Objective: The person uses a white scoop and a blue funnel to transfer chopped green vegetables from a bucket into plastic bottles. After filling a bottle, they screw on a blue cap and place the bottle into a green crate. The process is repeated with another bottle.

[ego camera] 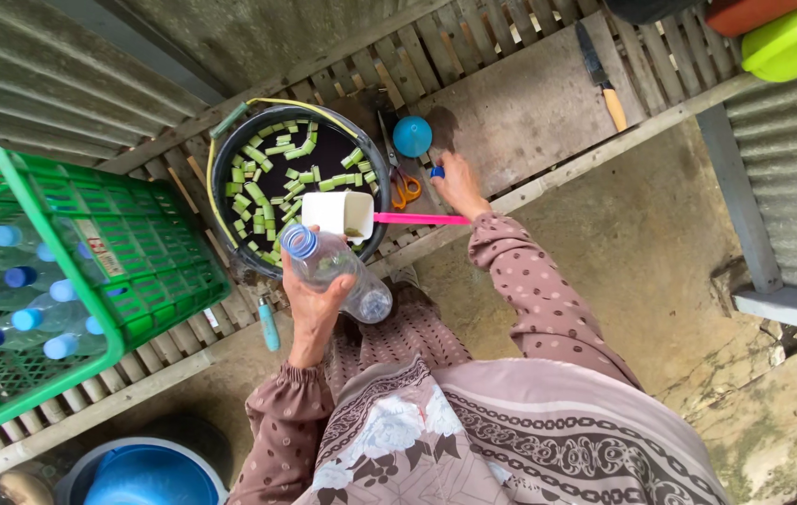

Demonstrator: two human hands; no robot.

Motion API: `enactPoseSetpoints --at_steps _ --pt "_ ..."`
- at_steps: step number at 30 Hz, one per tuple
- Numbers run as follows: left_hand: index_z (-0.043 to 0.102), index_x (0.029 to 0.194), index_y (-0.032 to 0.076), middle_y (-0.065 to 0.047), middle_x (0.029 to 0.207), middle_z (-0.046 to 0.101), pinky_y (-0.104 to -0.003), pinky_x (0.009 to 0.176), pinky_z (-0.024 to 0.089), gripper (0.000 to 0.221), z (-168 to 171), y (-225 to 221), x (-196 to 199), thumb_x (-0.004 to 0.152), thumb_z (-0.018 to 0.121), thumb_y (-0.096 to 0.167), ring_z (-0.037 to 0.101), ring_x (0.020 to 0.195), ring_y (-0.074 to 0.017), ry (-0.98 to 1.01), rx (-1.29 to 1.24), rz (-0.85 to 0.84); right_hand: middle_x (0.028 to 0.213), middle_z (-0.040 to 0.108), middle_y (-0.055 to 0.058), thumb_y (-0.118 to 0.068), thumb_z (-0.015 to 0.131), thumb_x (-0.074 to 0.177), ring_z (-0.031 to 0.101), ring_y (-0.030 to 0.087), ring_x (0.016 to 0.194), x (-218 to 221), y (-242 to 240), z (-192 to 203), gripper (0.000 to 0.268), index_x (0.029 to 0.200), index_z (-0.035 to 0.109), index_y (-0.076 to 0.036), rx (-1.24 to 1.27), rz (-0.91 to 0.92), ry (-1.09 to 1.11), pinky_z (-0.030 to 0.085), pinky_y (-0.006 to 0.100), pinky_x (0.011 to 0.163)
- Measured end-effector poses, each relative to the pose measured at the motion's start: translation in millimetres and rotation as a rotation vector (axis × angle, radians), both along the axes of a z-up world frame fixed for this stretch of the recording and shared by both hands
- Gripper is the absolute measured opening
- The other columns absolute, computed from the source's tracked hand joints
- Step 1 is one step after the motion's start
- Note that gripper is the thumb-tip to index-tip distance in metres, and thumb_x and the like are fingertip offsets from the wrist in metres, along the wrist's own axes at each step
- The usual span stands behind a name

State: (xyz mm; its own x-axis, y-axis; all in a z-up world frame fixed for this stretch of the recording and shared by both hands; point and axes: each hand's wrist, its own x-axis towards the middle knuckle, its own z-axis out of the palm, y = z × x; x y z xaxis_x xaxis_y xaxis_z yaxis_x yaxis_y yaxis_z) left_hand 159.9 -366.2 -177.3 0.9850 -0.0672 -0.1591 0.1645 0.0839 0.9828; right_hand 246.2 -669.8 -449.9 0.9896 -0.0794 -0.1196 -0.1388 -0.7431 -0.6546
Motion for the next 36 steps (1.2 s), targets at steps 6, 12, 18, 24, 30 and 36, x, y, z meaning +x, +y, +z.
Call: enactPoseSetpoints --at_steps 6,12,18,24,30,36 --pt "0.041 0.143 0.005 -0.016 0.128 0.065 -0.042 0.105 0.058 0.096 -12.7 -14.4 -1.2 0.075 0.095 0.046 0.066 0.120 -0.0261 -0.028 -0.130 0.051 0.114 0.064 0.017 -0.020 0.073 0.085 0.065 0.041 0.101 3.3 4.6 -17.7 0.037 0.117 0.060 -0.008 -0.030 0.220 0.005 0.053 0.051 0.083" --pt "0.042 0.145 0.005 -0.017 0.130 0.066 -0.042 0.109 0.055 0.094 -17.8 -19.3 -2.3 0.077 0.093 0.045 0.066 0.123 -0.0258 -0.068 -0.075 0.064 0.114 0.061 0.017 -0.020 0.073 0.088 0.064 0.041 0.101 13.1 12.0 -18.5 0.038 0.121 0.058 -0.007 -0.077 0.435 0.091 0.053 0.051 0.083" --pt "0.042 0.144 0.005 -0.017 0.129 0.066 -0.042 0.107 0.055 0.094 -19.1 -23.0 -2.2 0.076 0.093 0.044 0.066 0.121 -0.0258 -0.058 -0.077 0.096 0.122 0.060 0.013 -0.017 0.073 0.085 0.063 0.037 0.108 19.9 30.0 -27.2 0.038 0.119 0.059 -0.007 0.027 0.482 -0.018 0.053 0.049 0.086" --pt "0.042 0.145 0.004 -0.017 0.129 0.067 -0.041 0.106 0.056 0.094 -20.5 -23.9 -0.3 0.077 0.093 0.044 0.067 0.120 -0.0253 -0.071 -0.029 0.107 0.127 0.057 0.016 -0.013 0.077 0.080 0.060 0.038 0.113 29.8 46.2 -26.1 0.041 0.118 0.062 -0.008 0.045 0.511 -0.108 0.052 0.048 0.090" --pt "0.042 0.144 0.004 -0.017 0.128 0.066 -0.041 0.104 0.057 0.096 -20.4 -20.3 3.0 0.076 0.094 0.045 0.066 0.120 -0.0255 -0.067 -0.050 0.142 0.122 0.059 0.017 -0.011 0.076 0.082 0.059 0.040 0.109 31.8 53.2 -32.1 0.036 0.115 0.063 -0.007 0.035 0.380 -0.024 0.051 0.049 0.092" --pt "0.043 0.145 0.004 -0.017 0.129 0.067 -0.042 0.108 0.056 0.094 -22.1 -22.2 13.9 0.076 0.093 0.044 0.067 0.124 -0.0259 -0.082 -0.042 0.116 0.117 0.063 0.015 -0.011 0.072 0.085 0.062 0.038 0.108 43.1 52.6 -37.6 0.036 0.119 0.062 -0.006 0.206 0.418 -0.040 0.053 0.048 0.091"
